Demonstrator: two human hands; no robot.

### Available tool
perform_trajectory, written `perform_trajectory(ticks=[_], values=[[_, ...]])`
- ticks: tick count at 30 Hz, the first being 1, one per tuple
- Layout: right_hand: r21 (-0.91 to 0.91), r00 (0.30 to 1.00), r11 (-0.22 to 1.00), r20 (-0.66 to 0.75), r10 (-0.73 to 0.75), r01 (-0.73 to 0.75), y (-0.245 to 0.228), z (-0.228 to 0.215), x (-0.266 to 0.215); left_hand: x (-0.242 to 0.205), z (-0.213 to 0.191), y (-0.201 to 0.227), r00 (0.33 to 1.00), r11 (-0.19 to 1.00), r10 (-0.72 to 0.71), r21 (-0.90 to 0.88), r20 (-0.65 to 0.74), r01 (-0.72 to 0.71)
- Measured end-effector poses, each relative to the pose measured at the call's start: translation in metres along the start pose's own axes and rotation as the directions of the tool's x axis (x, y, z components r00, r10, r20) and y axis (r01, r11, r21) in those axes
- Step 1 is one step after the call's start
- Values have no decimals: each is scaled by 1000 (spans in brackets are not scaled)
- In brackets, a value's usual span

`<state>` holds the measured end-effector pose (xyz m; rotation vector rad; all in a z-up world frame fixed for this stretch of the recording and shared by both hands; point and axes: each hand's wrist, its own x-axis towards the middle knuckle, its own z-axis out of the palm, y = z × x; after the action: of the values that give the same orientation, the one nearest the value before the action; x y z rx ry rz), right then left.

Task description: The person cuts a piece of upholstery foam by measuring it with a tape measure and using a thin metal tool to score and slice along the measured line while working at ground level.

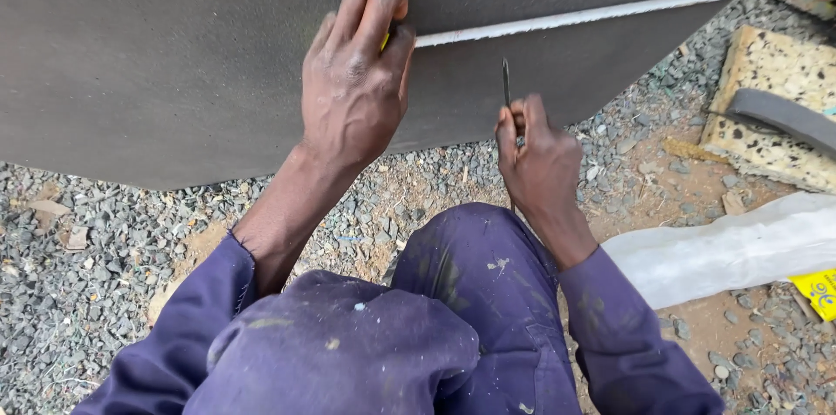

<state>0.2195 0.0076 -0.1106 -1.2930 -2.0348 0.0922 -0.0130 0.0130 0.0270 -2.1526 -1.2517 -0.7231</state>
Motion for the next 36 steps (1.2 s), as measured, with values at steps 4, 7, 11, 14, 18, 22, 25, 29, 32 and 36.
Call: perform_trajectory(ticks=[4,7,11,14,18,22,25,29,32,36], values=[[-1,995,1000,-92,-24,24,-9,7,19,0,1,-3,1000,1000,1,-12,-11,-1],[20,988,999,-152,-42,45,-16,5,30,0,4,-4,999,999,-18,-44,-30,17],[64,985,997,-170,-38,50,-21,7,30,-5,4,1,996,993,-75,-91,-58,69],[19,985,999,-170,-39,43,-20,8,28,-8,8,1,995,994,-74,-91,-72,67],[-52,984,998,-173,-49,40,-6,21,20,-11,13,2,993,991,-91,-109,-74,82],[-60,992,998,-127,-12,5,4,32,5,-7,7,4,992,987,-98,-132,-77,88],[-85,984,996,-175,-25,10,-1,23,19,-2,2,5,990,982,-116,-160,-80,102],[-77,980,997,-192,-47,33,-8,18,34,4,-1,7,986,976,-147,-175,-75,132],[-75,995,997,-98,17,-24,3,30,7,6,-8,3,985,974,-136,-197,-102,114],[-98,993,995,-117,0,-12,3,27,5,3,-5,1,990,978,-116,-185,-83,99]])
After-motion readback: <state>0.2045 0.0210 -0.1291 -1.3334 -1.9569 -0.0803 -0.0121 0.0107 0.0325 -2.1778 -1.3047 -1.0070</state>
